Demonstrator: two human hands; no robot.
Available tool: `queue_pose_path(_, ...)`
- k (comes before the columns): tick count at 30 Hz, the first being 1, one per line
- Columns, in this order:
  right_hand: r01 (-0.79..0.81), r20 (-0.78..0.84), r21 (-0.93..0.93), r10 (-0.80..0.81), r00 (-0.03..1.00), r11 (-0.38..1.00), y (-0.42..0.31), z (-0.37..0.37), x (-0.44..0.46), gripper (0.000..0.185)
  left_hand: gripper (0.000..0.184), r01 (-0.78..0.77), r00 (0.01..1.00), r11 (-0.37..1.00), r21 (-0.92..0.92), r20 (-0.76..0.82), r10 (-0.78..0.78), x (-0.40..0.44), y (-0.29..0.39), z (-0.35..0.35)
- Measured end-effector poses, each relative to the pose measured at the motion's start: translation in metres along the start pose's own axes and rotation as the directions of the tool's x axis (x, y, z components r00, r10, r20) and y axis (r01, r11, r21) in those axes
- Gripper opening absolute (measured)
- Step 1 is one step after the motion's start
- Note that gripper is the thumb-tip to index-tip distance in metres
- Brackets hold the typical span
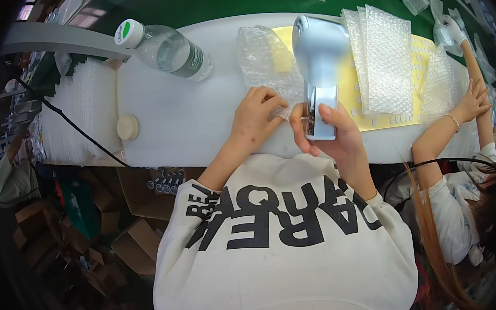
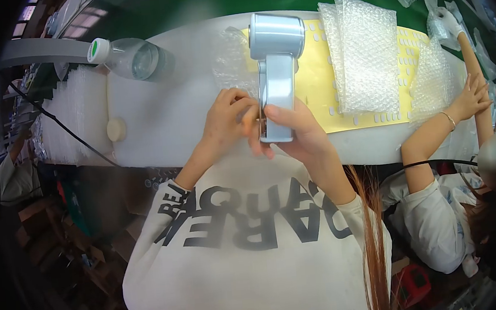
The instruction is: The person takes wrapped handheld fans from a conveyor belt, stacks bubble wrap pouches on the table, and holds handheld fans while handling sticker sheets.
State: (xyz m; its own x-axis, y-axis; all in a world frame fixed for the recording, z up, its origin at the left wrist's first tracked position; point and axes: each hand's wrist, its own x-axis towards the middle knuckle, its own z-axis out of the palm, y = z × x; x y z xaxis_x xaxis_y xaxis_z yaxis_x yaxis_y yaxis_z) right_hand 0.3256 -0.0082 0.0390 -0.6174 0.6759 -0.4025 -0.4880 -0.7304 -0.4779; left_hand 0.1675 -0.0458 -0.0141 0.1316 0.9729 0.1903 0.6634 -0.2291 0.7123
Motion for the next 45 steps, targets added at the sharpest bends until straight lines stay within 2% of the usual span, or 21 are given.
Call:
queue_pose_path(2,0.118,0.194,-0.099,-0.097,0.976,0.988,0.0,-0.021,0.009,0.062,0.011,-0.007,0.999,0.994,0.112,-0.05,0.012,0.001,-0.003,0.005)
queue_pose_path(4,0.19,0.286,-0.142,-0.143,0.947,0.971,-0.004,-0.03,0.01,0.061,0.01,-0.016,0.997,0.987,0.161,-0.072,0.028,0.006,-0.003,0.008)
queue_pose_path(7,0.167,0.265,0.053,-0.176,0.948,0.984,-0.013,-0.024,0.003,0.058,0.007,-0.001,0.993,0.988,0.155,-0.12,0.02,0.006,-0.002,0.009)
queue_pose_path(9,0.156,0.26,0.119,-0.183,0.948,0.981,-0.011,-0.022,0.001,0.057,0.006,0.008,0.99,0.988,0.155,-0.138,0.014,0.002,-0.001,0.009)
queue_pose_path(12,0.156,0.074,0.009,-0.157,0.985,0.988,-0.007,-0.021,0.004,0.057,0.006,0.037,0.979,0.985,0.17,-0.203,-0.002,0.004,-0.002,0.01)
queue_pose_path(14,0.147,0.012,-0.027,-0.147,0.989,0.989,-0.004,-0.026,0.007,0.057,0.006,0.052,0.974,0.983,0.175,-0.226,-0.011,0.005,-0.001,0.009)
queue_pose_path(18,0.068,0.269,0.19,-0.119,0.956,0.979,-0.01,-0.053,0.012,0.045,0.007,0.071,0.944,0.996,0.051,-0.325,-0.051,0.011,0.006,0.004)
queue_pose_path(19,0.072,0.271,0.185,-0.121,0.955,0.98,-0.012,-0.057,0.01,0.045,0.007,0.067,0.943,0.997,0.049,-0.329,-0.047,0.011,0.008,0.004)
queue_pose_path(24,0.099,0.238,-0.016,-0.092,0.967,0.995,-0.022,-0.058,0.002,0.035,0.007,0.074,0.936,0.995,0.067,-0.348,-0.046,0.017,0.013,0.001)
queue_pose_path(26,0.282,0.065,-0.247,-0.275,0.959,0.927,-0.017,-0.032,-0.004,0.04,0.006,0.09,0.93,0.996,0.014,-0.36,-0.079,0.02,0.014,-0.002)
queue_pose_path(28,0.392,-0.062,-0.484,-0.478,0.876,0.782,-0.009,-0.013,-0.012,0.048,0.006,0.107,0.924,0.994,-0.039,-0.366,-0.114,0.019,0.015,-0.004)
queue_pose_path(29,0.396,-0.058,-0.486,-0.481,0.875,0.779,-0.007,-0.015,-0.015,0.048,0.006,0.102,0.923,0.994,-0.039,-0.37,-0.11,0.018,0.016,-0.004)
queue_pose_path(33,0.495,0.2,-0.576,-0.474,0.857,0.651,-0.012,-0.041,-0.021,0.066,0.007,0.187,0.905,0.939,-0.289,-0.321,-0.279,0.029,0.019,0.002)
queue_pose_path(34,0.505,0.213,-0.579,-0.479,0.852,0.64,-0.015,-0.045,-0.024,0.066,0.008,0.185,0.906,0.926,-0.33,-0.308,-0.291,0.031,0.017,0.003)
queue_pose_path(36,0.487,0.236,-0.707,-0.477,0.847,0.514,-0.018,-0.052,-0.034,0.067,0.01,0.188,0.907,0.91,-0.37,-0.289,-0.305,0.035,0.01,0.005)
queue_pose_path(38,0.453,0.257,-0.813,-0.474,0.842,0.364,-0.018,-0.057,-0.043,0.067,0.011,0.155,0.898,0.74,-0.655,-0.219,-0.382,0.039,0.003,0.006)
queue_pose_path(39,0.451,0.253,-0.815,-0.475,0.843,0.365,-0.016,-0.057,-0.048,0.067,0.011,0.157,0.899,0.738,-0.656,-0.215,-0.382,0.038,0.002,0.007)
queue_pose_path(43,0.36,0.121,-0.904,-0.67,0.732,0.23,-0.017,-0.047,-0.066,0.062,0.01,0.224,0.86,0.539,-0.812,-0.096,-0.501,0.041,0.005,0.0)
queue_pose_path(45,0.372,0.139,-0.905,-0.683,0.717,0.206,-0.019,-0.046,-0.066,0.061,0.009,0.212,0.867,0.56,-0.801,-0.11,-0.487,0.041,0.008,-0.001)
